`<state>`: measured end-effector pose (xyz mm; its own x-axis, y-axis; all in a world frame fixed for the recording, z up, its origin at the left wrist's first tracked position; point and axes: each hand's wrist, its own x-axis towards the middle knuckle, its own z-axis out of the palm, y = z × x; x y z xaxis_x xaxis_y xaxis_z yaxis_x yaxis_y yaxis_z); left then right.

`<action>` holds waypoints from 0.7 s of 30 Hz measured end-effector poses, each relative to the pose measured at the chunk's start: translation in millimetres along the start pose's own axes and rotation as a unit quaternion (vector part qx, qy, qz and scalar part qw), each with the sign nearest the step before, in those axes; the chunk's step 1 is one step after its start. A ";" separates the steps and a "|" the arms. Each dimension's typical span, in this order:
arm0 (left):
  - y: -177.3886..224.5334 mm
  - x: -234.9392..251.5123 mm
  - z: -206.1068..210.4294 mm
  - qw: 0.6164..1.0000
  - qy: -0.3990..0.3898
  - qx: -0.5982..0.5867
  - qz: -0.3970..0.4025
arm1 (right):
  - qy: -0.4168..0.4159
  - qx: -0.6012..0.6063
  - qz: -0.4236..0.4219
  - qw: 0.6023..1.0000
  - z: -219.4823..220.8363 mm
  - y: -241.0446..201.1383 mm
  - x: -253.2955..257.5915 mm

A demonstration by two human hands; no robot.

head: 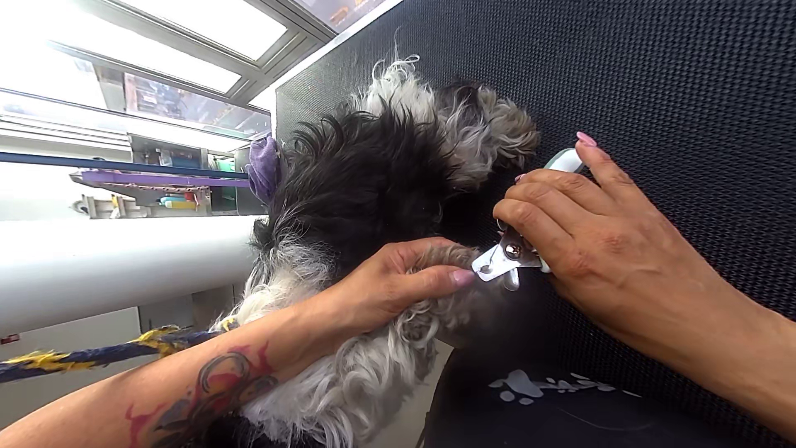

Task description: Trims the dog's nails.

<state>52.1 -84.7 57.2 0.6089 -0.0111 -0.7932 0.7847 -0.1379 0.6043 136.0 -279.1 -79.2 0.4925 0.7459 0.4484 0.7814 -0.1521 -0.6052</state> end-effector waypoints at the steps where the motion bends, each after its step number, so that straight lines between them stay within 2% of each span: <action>1: 1.2 -0.6 1.4 1.000 0.009 0.001 -0.005 | -0.002 -0.001 0.002 1.000 0.2 0.0 0.1; 21: -2.4 2.1 -1.9 1.000 0.025 0.011 -0.003 | -0.002 -0.002 0.005 1.000 7.7 1.3 2.9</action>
<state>51.8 -82.5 54.2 0.6096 0.0397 -0.7917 0.7861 -0.1587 0.5973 135.5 -272.2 -83.7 0.4991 0.7472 0.4389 0.7780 -0.1632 -0.6067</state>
